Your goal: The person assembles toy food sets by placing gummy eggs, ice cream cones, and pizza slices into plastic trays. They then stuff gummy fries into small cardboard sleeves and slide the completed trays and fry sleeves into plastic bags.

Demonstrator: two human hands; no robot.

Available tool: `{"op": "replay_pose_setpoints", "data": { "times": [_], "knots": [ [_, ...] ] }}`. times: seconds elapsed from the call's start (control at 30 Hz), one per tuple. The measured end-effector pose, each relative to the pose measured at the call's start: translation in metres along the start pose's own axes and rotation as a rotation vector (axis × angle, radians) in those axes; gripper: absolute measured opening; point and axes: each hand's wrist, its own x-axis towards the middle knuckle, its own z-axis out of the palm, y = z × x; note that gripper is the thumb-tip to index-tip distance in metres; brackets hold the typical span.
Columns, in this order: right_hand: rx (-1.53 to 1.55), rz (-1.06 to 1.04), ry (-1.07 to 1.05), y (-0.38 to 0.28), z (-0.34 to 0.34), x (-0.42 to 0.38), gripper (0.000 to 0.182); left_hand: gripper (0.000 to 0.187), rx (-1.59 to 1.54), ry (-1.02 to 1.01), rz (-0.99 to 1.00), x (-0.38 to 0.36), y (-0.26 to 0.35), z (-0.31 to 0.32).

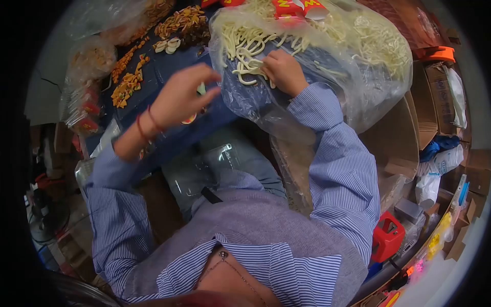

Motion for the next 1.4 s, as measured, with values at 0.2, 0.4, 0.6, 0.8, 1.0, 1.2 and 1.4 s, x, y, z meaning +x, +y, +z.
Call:
{"op": "replay_pose_setpoints", "data": {
  "times": [0.2,0.4,0.6,0.8,1.0,1.2,1.4],
  "knots": [
    [-0.035,0.373,0.272,0.02,-0.069,0.001,0.026,0.033,0.273,0.188,0.157,0.169,-0.062,0.036],
    [-0.133,0.278,-0.11,0.009,-0.053,0.0,0.021,0.036,0.182,0.263,0.126,0.214,-0.032,0.066],
    [-0.176,0.121,-0.169,0.029,-0.028,0.016,0.017,0.038,0.109,0.322,0.077,0.224,-0.025,0.075],
    [-0.113,0.459,-0.142,0.037,-0.06,-0.014,0.014,0.041,0.051,0.364,0.035,0.228,-0.055,0.065],
    [-0.16,0.072,-0.012,0.028,-0.02,0.013,0.015,0.043,0.027,0.404,-0.01,0.137,-0.05,0.04],
    [0.108,0.455,-0.198,0.036,-0.042,0.023,0.021,0.056,-0.037,0.29,-0.156,0.011,0.007,-0.002],
    [0.189,0.524,-0.043,0.056,-0.058,-0.003,0.017,0.057,-0.404,0.266,-0.517,-0.072,0.029,0.04]
  ]
}}
